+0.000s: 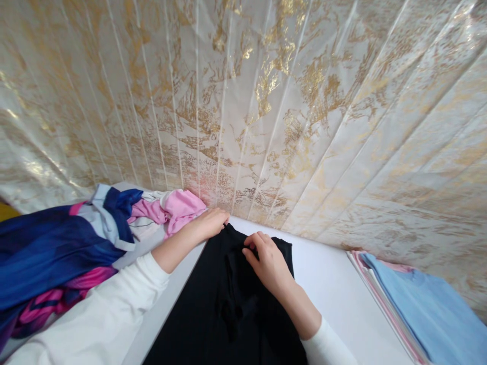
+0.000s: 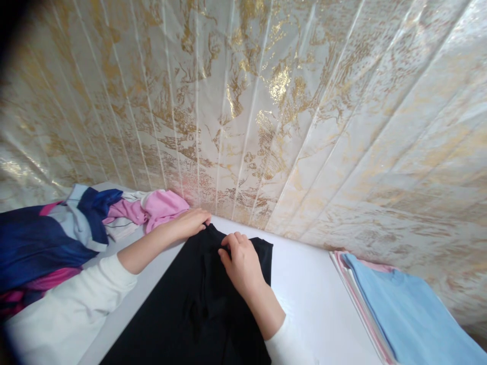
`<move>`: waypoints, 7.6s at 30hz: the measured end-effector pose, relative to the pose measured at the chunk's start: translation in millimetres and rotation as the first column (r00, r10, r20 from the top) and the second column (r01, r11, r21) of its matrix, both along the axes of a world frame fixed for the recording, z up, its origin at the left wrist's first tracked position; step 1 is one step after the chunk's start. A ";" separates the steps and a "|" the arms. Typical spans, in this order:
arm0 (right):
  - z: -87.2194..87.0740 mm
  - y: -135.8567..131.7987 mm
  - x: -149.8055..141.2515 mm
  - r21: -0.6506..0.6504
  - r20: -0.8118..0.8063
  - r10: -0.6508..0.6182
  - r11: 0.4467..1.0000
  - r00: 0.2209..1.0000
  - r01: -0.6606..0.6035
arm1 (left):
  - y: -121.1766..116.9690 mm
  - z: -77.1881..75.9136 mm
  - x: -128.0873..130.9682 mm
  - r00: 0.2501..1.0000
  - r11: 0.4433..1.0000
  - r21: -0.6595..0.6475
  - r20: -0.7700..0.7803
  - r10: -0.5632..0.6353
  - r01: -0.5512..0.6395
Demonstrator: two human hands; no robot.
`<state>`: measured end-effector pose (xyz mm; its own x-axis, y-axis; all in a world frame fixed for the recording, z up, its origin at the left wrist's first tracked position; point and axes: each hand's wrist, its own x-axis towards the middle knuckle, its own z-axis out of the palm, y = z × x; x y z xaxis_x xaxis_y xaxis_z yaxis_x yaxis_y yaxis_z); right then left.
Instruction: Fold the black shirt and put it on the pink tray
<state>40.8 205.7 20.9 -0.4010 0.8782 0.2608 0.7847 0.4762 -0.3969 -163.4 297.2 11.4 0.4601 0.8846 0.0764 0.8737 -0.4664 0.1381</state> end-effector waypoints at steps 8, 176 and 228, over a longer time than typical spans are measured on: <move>16.6 -69.9 8.7 -0.305 0.102 0.252 0.929 0.962 -0.211 | -35.6 34.8 19.9 1.000 1.000 0.017 0.013 0.003 -0.004; -12.9 -79.2 67.2 -0.204 0.276 0.000 0.977 0.961 0.059 | -182.7 -15.5 69.2 0.912 0.911 -0.079 -0.044 -0.409 0.405; -1.2 -91.1 -11.0 -0.128 -0.154 0.087 0.986 0.984 -0.107 | -137.0 20.8 -6.3 0.934 0.994 -0.038 0.345 -0.087 0.107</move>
<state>29.8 114.6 19.7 -0.4524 0.8681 0.2044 0.6654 0.4811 -0.5708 -169.8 160.2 32.2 0.4987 0.8441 0.1969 0.7196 -0.5298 0.4489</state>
